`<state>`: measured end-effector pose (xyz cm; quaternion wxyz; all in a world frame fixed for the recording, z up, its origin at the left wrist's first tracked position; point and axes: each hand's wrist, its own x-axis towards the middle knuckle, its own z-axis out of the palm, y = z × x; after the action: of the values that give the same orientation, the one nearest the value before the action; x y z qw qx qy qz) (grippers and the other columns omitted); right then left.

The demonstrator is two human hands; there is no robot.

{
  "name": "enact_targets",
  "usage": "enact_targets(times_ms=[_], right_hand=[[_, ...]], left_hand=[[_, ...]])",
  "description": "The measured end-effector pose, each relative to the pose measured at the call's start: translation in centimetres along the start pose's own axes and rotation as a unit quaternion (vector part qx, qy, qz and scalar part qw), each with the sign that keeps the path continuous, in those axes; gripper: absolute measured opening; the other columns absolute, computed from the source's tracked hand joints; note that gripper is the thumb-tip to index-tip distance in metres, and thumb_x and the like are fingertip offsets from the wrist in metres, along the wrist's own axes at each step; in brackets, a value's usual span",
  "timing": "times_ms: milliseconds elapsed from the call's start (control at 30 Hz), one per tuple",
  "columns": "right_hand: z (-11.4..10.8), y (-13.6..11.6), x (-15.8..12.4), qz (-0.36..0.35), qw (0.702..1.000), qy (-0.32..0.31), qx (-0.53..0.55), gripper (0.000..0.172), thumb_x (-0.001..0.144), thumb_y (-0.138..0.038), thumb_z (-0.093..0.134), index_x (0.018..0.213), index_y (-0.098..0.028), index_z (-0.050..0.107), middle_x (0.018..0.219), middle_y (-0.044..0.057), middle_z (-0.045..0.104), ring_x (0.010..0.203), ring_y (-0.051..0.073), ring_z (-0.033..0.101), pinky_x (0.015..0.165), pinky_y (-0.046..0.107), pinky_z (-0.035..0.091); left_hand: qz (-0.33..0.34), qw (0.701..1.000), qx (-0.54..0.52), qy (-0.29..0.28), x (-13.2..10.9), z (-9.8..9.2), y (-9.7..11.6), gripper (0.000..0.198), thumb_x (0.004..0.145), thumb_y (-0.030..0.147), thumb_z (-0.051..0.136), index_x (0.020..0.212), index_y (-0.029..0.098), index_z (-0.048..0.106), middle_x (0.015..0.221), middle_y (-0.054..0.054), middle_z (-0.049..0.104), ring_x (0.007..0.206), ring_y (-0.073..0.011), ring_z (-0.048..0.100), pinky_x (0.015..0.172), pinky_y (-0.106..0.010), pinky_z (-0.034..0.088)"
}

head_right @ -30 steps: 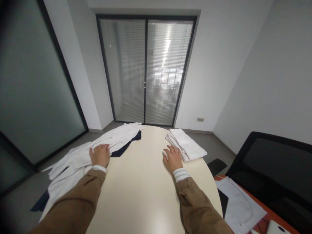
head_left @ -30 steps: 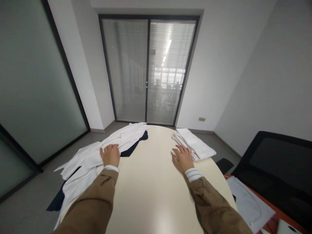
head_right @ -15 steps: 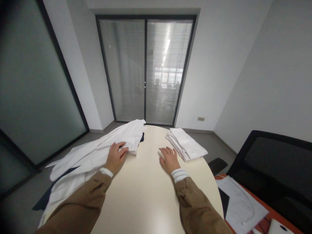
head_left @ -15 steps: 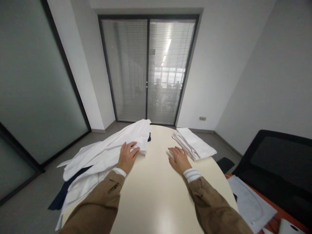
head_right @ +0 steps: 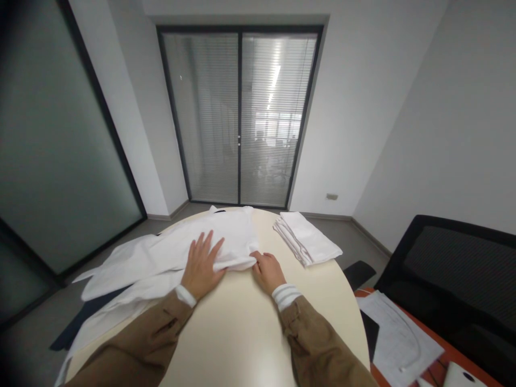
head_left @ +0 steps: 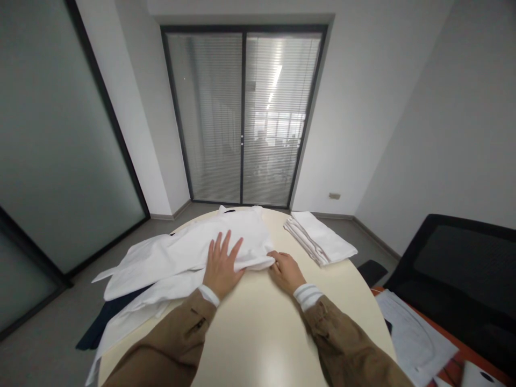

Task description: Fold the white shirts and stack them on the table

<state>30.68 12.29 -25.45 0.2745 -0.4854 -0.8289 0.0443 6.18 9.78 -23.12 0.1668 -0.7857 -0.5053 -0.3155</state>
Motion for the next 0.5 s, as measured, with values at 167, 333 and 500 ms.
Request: enact_targets(times_ms=[167,333,500], right_hand=[[-0.1,0.2,-0.1,0.034,0.998,0.056,0.009,0.025,0.095,-0.023,0.042,0.111,-0.021,0.06,0.095,0.007,0.07,0.092,0.022,0.063,0.082,0.032,0.045],[0.2,0.4,-0.2,0.013,0.998,0.055,0.041,0.023,0.092,-0.02,0.045,0.11,-0.021,0.06,0.102,0.007,0.069,0.099,0.023,0.062,0.09,0.035,0.045],[0.5,0.4,-0.3,0.013,0.99,0.072,0.117,0.049,0.081,-0.02,0.058,0.129,-0.021,0.05,0.122,0.01,0.062,0.115,0.025,0.059,0.101,0.041,0.045]], left_hand=[[-0.177,0.978,0.098,-0.047,-0.5,0.8,-3.4,0.079,0.077,0.025,0.065,0.15,0.013,0.037,0.151,-0.021,0.04,0.142,-0.0434,0.027,0.116,-0.061,0.014],[-0.142,0.982,0.086,-0.088,-0.1,0.2,-4.4,0.036,0.079,0.011,0.052,0.11,0.018,0.068,0.104,-0.011,0.069,0.113,-0.0331,0.057,0.113,-0.057,0.022],[-0.086,0.994,-0.003,-0.069,0.6,-0.9,-2.6,0.043,0.071,0.002,0.048,0.109,0.013,0.066,0.1,-0.012,0.067,0.097,-0.0277,0.062,0.097,-0.041,0.045]])
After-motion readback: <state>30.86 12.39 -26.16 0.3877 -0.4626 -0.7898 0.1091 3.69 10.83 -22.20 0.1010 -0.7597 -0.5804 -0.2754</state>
